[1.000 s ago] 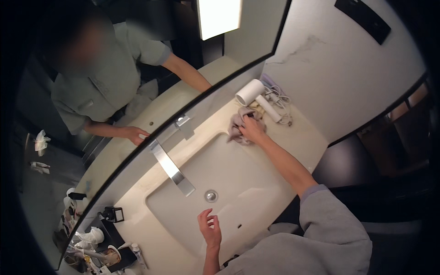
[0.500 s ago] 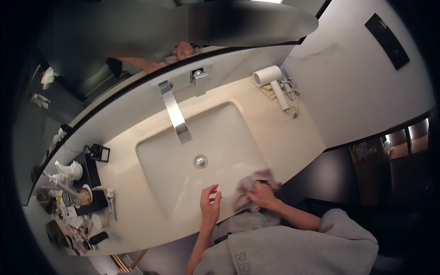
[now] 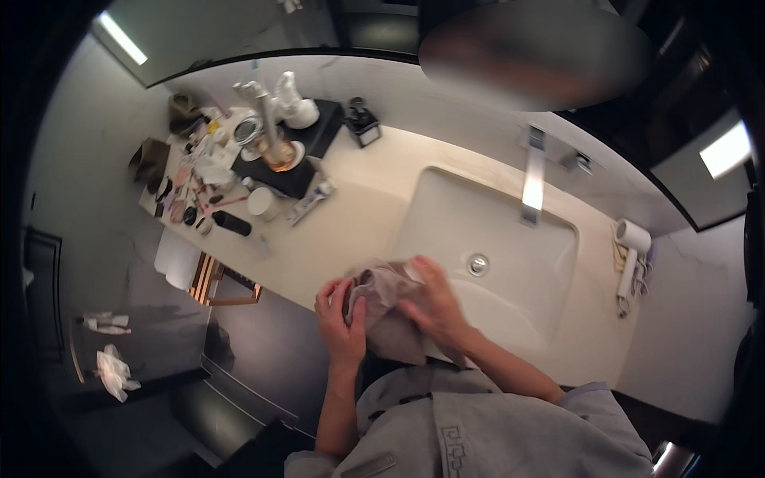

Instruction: The person cleans the bathroom sink and shower area using a cloth. They wipe the sink basin, faucet, and surrounding countertop, then move to the shower to wipe the showerhead and wall fixtures.

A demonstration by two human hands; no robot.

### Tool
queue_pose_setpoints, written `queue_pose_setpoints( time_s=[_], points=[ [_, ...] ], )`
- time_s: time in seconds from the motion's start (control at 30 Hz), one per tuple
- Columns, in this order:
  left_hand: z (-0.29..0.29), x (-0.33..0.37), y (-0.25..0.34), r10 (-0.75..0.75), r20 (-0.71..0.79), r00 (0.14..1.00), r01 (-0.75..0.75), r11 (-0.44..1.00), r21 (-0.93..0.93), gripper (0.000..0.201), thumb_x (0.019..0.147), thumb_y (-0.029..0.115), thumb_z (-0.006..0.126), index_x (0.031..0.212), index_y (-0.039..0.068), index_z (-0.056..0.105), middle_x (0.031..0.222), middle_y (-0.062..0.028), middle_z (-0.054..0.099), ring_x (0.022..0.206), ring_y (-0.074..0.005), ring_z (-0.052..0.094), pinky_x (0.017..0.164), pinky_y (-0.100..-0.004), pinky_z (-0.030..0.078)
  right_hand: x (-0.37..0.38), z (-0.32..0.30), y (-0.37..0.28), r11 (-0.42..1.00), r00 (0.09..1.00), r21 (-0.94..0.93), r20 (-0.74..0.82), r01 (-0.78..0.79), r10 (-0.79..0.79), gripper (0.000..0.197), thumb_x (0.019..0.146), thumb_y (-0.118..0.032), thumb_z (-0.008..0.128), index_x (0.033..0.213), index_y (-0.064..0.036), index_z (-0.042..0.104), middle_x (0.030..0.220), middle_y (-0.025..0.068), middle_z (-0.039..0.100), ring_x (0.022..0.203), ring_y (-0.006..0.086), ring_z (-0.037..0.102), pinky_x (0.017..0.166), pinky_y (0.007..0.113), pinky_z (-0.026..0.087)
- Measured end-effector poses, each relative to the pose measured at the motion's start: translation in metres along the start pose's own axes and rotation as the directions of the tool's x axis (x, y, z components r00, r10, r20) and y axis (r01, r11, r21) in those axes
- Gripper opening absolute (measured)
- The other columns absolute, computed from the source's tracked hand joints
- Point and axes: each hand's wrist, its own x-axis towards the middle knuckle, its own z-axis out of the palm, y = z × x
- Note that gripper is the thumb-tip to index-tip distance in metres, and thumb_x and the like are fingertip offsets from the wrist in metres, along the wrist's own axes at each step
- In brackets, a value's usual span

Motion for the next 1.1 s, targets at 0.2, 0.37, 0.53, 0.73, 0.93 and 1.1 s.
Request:
queue_pose_setpoints(
  time_s=[0.2, 0.37, 0.53, 0.73, 0.93, 1.1],
  points=[
    [0.034, 0.024, -0.131, 0.064, 0.126, 0.990, -0.115, 0.887, 0.447, 0.047, 0.095, 0.025, 0.049, 0.138, 0.005, 0.047, 0.155, -0.0142, 0.025, 0.144, -0.0305, 0.022, 0.115, -0.0497, 0.018, 0.044, 0.132, 0.068, 0.817, 0.962, -0.527, 0.245, 0.233, -0.117, 0.065, 0.086, -0.036, 0.063, 0.145, -0.0176, 0.040, 0.155, 0.0193, 0.022, 0.144, 0.0348, 0.021, 0.113, 0.055, 0.018],
    [0.033, 0.057, -0.144, 0.065, 0.099, 0.993, -0.090, 0.960, 0.267, 0.049, 0.094, 0.025, 0.049, 0.138, 0.002, 0.046, 0.155, -0.0141, 0.027, 0.144, -0.0302, 0.022, 0.115, -0.0498, 0.017, 0.093, 0.151, 0.062, 0.816, 0.960, -0.538, 0.269, 0.213, -0.074, 0.059, 0.088, -0.027, 0.061, 0.144, -0.0189, 0.042, 0.155, 0.0157, 0.025, 0.143, 0.0321, 0.023, 0.112, 0.054, 0.019],
    [0.002, 0.073, -0.156, 0.145, -0.013, 0.989, -0.144, 0.988, 0.053, 0.034, 0.090, 0.016, 0.056, 0.120, -0.001, 0.058, 0.120, -0.0180, 0.055, 0.109, -0.0357, 0.052, 0.096, -0.0410, 0.041, 0.094, 0.184, 0.052, 0.966, 0.996, -0.247, 0.068, 0.072, -0.057, 0.035, 0.090, -0.014, 0.058, 0.125, -0.0093, 0.055, 0.136, 0.0156, 0.048, 0.128, 0.0336, 0.043, 0.105, 0.044, 0.034],
    [-0.025, 0.034, -0.074, 0.222, 0.216, 0.951, -0.030, 0.761, -0.648, 0.033, 0.091, 0.017, 0.055, 0.119, 0.000, 0.059, 0.118, -0.0182, 0.053, 0.105, -0.0327, 0.054, 0.089, -0.0391, 0.046, 0.026, 0.117, 0.039, 0.715, 0.838, 0.615, -0.156, -0.332, 0.524, 0.013, 0.094, -0.012, 0.055, 0.103, -0.0034, 0.059, 0.094, 0.0014, 0.062, 0.090, 0.0088, 0.056, 0.079, 0.024, 0.047],
    [-0.004, 0.048, -0.110, 0.168, -0.077, 0.983, -0.174, 0.982, -0.077, 0.043, 0.093, 0.022, 0.054, 0.129, 0.000, 0.051, 0.139, -0.0212, 0.043, 0.128, -0.0382, 0.040, 0.107, -0.0480, 0.031, 0.012, -0.047, 0.038, 0.928, 0.922, 0.021, 0.124, -0.373, 0.368, 0.069, 0.090, -0.024, 0.058, 0.150, -0.0113, 0.027, 0.155, 0.0159, 0.024, 0.145, 0.0284, 0.020, 0.116, 0.041, 0.019],
    [0.049, 0.043, -0.129, 0.179, -0.066, 0.982, -0.165, 0.970, 0.179, 0.060, 0.095, 0.037, 0.049, 0.141, 0.000, 0.036, 0.146, -0.0206, 0.036, 0.136, -0.0414, 0.030, 0.112, -0.0507, 0.024, -0.047, 0.011, 0.233, 0.754, 0.810, -0.362, -0.005, -0.548, 0.587, 0.077, 0.092, -0.042, 0.054, 0.153, -0.0106, 0.019, 0.158, 0.0201, 0.014, 0.147, 0.0348, 0.010, 0.117, 0.046, 0.012]
  ],
)
